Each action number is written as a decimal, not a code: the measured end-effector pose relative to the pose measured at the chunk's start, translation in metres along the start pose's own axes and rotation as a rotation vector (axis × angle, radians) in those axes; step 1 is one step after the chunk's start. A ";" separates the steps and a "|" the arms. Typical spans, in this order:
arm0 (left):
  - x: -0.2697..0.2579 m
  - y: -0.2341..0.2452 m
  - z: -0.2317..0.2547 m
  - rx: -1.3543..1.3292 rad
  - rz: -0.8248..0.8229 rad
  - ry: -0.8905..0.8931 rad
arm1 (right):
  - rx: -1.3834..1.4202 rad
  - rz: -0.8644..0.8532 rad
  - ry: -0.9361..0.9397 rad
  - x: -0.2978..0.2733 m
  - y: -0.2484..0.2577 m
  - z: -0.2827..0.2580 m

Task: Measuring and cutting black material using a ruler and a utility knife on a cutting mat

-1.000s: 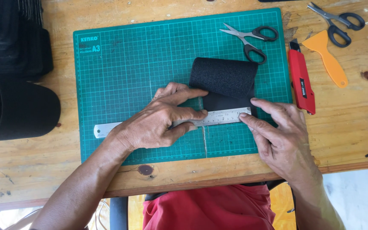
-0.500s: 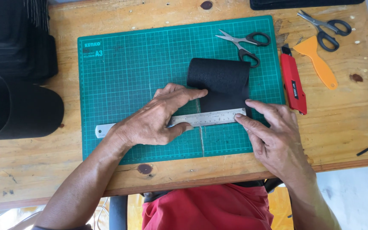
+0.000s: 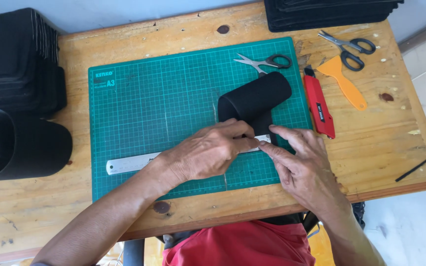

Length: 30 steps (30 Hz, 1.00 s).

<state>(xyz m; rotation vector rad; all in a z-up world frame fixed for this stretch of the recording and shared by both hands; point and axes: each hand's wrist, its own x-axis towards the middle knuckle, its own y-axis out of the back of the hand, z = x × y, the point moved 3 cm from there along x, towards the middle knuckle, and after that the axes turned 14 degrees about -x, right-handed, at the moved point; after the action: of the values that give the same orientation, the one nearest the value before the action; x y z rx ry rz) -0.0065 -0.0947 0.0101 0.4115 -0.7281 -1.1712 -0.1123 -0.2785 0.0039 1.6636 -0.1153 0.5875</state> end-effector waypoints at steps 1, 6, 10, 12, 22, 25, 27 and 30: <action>0.001 0.000 -0.001 0.001 -0.002 -0.005 | -0.004 0.002 -0.003 0.001 0.001 0.000; 0.004 0.001 -0.001 -0.002 -0.035 0.037 | -0.010 -0.041 -0.013 0.001 0.002 0.000; 0.003 -0.002 0.000 0.035 -0.028 0.033 | 0.053 -0.050 0.046 0.005 0.011 0.007; 0.004 -0.005 0.001 0.107 -0.014 0.065 | 0.104 0.284 -0.006 0.004 0.019 0.017; 0.008 -0.008 0.010 0.159 -0.056 0.038 | -0.434 -0.270 -0.359 0.025 0.009 0.069; 0.008 -0.007 0.008 0.111 -0.028 0.007 | -0.288 -0.354 -0.481 0.033 0.014 0.074; 0.007 -0.006 0.008 0.039 -0.009 0.033 | 0.107 -0.470 -0.895 0.036 0.024 0.075; 0.007 -0.004 0.008 -0.011 0.002 0.042 | 0.527 -0.230 -1.012 0.020 0.032 0.086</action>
<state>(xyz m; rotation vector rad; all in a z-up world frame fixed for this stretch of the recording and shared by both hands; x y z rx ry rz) -0.0135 -0.1026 0.0152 0.4246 -0.6855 -1.1614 -0.0806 -0.3614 0.0356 2.3125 -0.5234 -0.4897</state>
